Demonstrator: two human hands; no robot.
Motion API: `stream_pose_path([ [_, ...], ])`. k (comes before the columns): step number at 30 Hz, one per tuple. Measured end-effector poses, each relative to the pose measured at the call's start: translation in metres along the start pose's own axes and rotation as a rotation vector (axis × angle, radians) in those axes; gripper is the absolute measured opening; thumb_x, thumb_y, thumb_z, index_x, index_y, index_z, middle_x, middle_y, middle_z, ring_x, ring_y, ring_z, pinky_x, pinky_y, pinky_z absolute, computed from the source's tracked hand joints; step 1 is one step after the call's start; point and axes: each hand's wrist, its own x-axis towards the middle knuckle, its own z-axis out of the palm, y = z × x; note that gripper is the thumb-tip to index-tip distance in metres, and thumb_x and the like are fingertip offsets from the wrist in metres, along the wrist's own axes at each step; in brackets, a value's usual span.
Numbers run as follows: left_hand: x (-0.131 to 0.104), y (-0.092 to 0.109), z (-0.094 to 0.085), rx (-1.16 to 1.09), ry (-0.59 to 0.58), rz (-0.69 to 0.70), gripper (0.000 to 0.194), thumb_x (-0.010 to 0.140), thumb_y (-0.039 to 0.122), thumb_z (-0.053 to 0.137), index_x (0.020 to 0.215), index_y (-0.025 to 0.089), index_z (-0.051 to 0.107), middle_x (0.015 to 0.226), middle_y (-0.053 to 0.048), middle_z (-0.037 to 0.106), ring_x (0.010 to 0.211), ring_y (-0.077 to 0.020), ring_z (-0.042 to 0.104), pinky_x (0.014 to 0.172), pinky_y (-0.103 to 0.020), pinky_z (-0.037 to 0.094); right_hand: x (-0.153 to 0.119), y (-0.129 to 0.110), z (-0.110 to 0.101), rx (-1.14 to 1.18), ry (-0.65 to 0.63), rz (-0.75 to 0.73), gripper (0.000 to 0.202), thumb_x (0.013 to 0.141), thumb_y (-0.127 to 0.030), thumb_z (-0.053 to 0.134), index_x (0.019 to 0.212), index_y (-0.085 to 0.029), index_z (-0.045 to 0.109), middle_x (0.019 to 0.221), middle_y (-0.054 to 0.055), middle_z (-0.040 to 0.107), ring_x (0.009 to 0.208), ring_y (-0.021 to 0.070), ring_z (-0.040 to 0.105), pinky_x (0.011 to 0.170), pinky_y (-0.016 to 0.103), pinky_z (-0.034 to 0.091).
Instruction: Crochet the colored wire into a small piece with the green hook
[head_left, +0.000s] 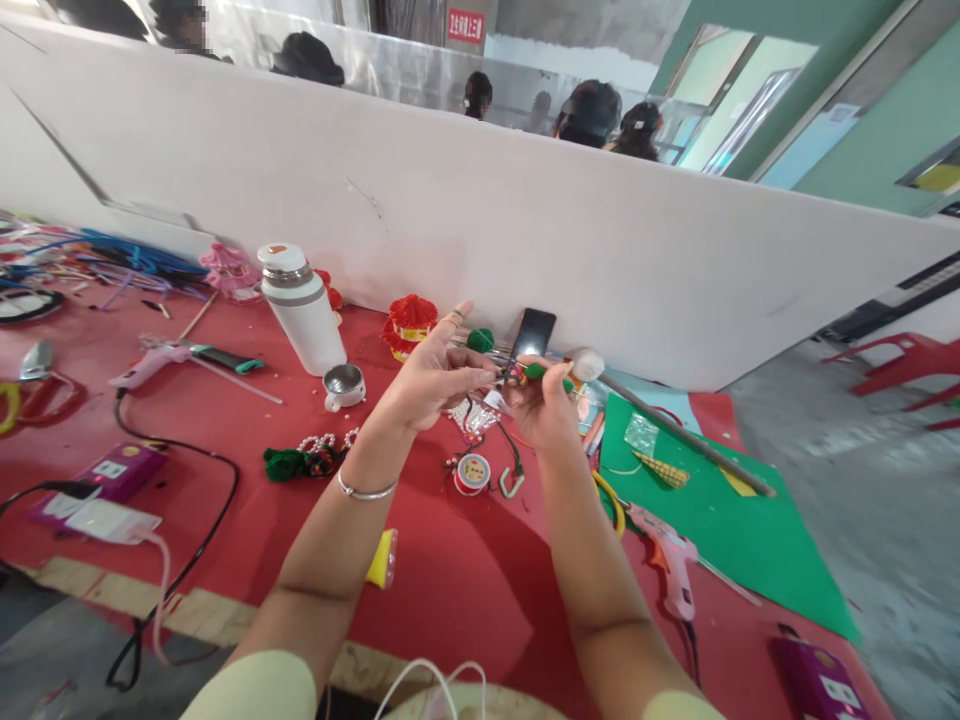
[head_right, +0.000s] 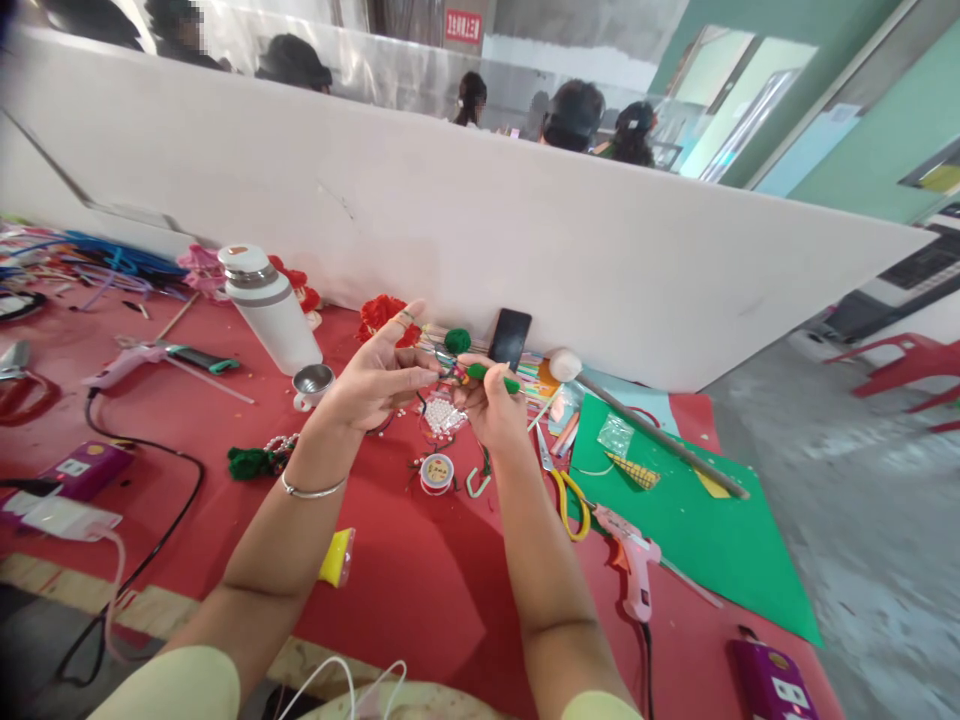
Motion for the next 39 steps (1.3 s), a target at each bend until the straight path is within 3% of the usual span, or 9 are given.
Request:
stream_pose_path([
  [9,-0.006,0.011,-0.005,0.134,-0.017,0.059,0.119,0.072,0.015,0.085,0.176,0.026,0.029,0.081,0.0,0.073,0.053,-0.0095,0.054,0.04,-0.023,0.025,0.002,-0.014,-0.003,0.059,-0.153,0.086,0.053,0.077,-0.078,0.085,0.086,-0.026,0.086,0.065,0.0,0.077,0.049,0.0113,0.065,0.047,0.024,0.055],
  [15,-0.007,0.011,-0.007,0.123,-0.007,0.037,0.113,0.076,0.016,0.084,0.175,0.025,0.03,0.082,0.0,0.074,0.047,-0.006,0.045,0.04,-0.024,0.025,0.004,-0.015,-0.007,0.015,-0.129,0.104,0.056,0.075,-0.08,0.086,0.084,-0.024,0.085,0.067,0.001,0.079,0.048,0.0123,0.066,0.047,0.027,0.058],
  [24,-0.009,0.016,-0.002,0.127,0.015,0.024,0.112,0.075,0.017,0.087,0.174,0.029,0.036,0.08,0.0,0.074,0.046,-0.0069,0.049,0.036,-0.022,0.021,0.004,-0.015,-0.011,0.018,-0.155,0.124,0.052,0.079,-0.074,0.085,0.083,-0.022,0.083,0.062,0.0,0.076,0.046,0.0128,0.067,0.047,0.027,0.059],
  [34,-0.008,0.013,-0.005,0.146,0.033,0.076,0.108,0.075,0.018,0.089,0.172,0.03,0.042,0.079,0.0,0.074,0.047,-0.008,0.051,0.036,-0.022,0.029,0.001,-0.02,-0.009,-0.065,-0.094,0.066,0.042,0.081,-0.063,0.088,0.081,-0.021,0.082,0.074,0.001,0.081,0.049,0.0152,0.072,0.049,0.031,0.065],
  [39,-0.008,0.011,-0.006,0.183,0.044,0.115,0.104,0.077,0.018,0.088,0.171,0.029,0.044,0.08,0.0,0.075,0.049,-0.0082,0.052,0.037,-0.022,0.029,0.0,-0.023,-0.009,-0.125,-0.113,0.041,0.038,0.084,-0.06,0.086,0.082,-0.022,0.085,0.065,0.002,0.078,0.055,0.0206,0.077,0.051,0.032,0.066],
])
